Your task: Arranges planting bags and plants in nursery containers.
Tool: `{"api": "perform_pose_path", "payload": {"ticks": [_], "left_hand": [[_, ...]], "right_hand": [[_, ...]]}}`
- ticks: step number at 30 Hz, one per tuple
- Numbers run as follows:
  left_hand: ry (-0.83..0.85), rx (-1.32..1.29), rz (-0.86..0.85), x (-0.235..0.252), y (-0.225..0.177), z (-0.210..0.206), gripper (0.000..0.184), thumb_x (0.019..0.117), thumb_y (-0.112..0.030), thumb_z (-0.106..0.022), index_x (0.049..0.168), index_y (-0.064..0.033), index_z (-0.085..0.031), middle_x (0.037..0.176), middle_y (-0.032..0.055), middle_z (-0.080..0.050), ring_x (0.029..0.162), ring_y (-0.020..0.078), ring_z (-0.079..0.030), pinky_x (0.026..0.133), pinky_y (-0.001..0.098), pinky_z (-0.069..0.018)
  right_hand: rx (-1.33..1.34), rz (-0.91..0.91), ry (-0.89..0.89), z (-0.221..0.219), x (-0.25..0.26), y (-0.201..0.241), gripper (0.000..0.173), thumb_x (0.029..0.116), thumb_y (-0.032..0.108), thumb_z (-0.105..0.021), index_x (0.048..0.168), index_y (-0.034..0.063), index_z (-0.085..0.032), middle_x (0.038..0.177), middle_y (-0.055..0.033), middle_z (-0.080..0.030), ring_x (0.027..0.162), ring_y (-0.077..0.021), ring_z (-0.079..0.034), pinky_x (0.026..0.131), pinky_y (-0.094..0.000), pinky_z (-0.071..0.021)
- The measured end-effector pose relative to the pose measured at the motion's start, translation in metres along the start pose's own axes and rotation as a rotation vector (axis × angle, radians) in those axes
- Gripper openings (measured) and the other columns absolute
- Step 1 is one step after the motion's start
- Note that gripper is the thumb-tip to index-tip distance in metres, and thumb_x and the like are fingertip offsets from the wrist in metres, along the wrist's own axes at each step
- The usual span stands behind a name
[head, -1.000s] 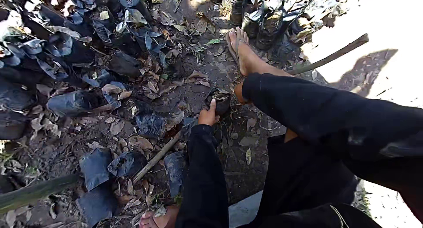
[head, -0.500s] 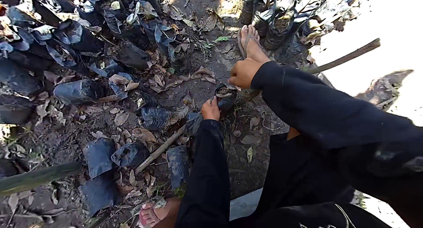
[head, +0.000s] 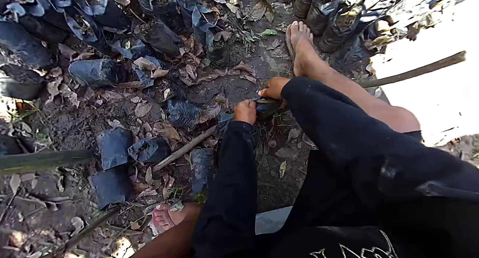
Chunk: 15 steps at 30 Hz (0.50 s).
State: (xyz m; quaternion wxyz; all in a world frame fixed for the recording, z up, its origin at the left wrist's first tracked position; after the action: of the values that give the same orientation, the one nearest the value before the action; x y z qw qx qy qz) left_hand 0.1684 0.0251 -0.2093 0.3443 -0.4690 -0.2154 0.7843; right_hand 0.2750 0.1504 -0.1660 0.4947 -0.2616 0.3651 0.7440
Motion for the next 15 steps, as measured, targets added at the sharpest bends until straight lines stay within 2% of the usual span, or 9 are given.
{"api": "perform_pose_path", "payload": {"ticks": [2,4,8,11,13,15], "left_hand": [[0.004,-0.027,0.034,0.0,0.005,-0.006,0.038,0.1094,-0.025,-0.043,0.111,0.0032,-0.068,0.106,0.0242,-0.071,0.1,0.0373,-0.071,0.092,0.0584,-0.0557],[-0.027,-0.058,0.068,-0.003,0.01,-0.011,0.036,0.1093,-0.024,-0.043,0.11,0.0032,-0.067,0.107,0.0246,-0.07,0.102,0.0373,-0.071,0.093,0.0582,-0.0552],[-0.04,-0.021,0.068,-0.007,0.009,-0.01,0.036,0.1098,-0.024,-0.043,0.113,0.0036,-0.066,0.109,0.025,-0.07,0.105,0.0378,-0.069,0.095,0.0572,-0.0529],[-0.056,0.024,0.007,-0.011,0.002,-0.004,0.035,0.1091,-0.022,-0.044,0.111,0.003,-0.068,0.106,0.0241,-0.07,0.103,0.0367,-0.069,0.095,0.056,-0.0519],[-0.095,0.057,-0.03,-0.013,0.0,-0.002,0.034,0.1089,-0.021,-0.044,0.109,0.0022,-0.069,0.104,0.0226,-0.071,0.103,0.0354,-0.069,0.095,0.0552,-0.0512],[-0.123,0.084,-0.046,-0.014,0.001,-0.004,0.035,0.1088,-0.021,-0.043,0.11,0.0019,-0.069,0.108,0.0215,-0.071,0.107,0.034,-0.068,0.098,0.0537,-0.0496]], "right_hand": [[-0.021,0.008,0.018,-0.011,0.004,0.0,0.051,0.1046,0.046,-0.054,0.122,0.0008,-0.069,0.127,-0.0266,-0.065,0.125,-0.044,-0.059,0.102,-0.0695,-0.0428],[-0.038,-0.01,0.046,-0.014,0.0,0.006,0.049,0.1053,0.045,-0.054,0.124,0.0022,-0.068,0.128,-0.0257,-0.064,0.124,-0.0434,-0.06,0.099,-0.0676,-0.0477],[-0.071,-0.004,0.027,-0.015,-0.002,0.015,0.045,0.1056,0.04,-0.055,0.123,0.0009,-0.069,0.13,-0.027,-0.063,0.126,-0.0448,-0.059,0.1,-0.0664,-0.047],[-0.068,0.009,0.024,-0.011,-0.005,0.016,0.043,0.1059,0.038,-0.055,0.121,0.0002,-0.069,0.128,-0.0271,-0.064,0.124,-0.0447,-0.06,0.1,-0.0664,-0.0467],[-0.059,0.019,0.018,-0.009,-0.005,0.016,0.043,0.1059,0.039,-0.055,0.12,0.0017,-0.069,0.125,-0.0255,-0.065,0.12,-0.0431,-0.063,0.097,-0.0654,-0.0504],[-0.053,0.034,-0.005,-0.013,-0.003,0.013,0.043,0.1053,0.04,-0.056,0.116,0.0013,-0.07,0.122,-0.0256,-0.067,0.119,-0.0429,-0.063,0.098,-0.0653,-0.0477]]}}
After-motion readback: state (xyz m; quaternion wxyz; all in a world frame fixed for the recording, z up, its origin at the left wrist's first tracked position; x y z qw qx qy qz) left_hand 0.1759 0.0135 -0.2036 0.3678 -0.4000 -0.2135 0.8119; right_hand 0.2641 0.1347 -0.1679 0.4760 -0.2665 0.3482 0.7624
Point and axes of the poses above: each hand's wrist, its own x-axis towards the middle knuckle, its own z-axis out of the back of the hand, y = z × x, the point moved 1 cm from there along x, towards the middle knuckle
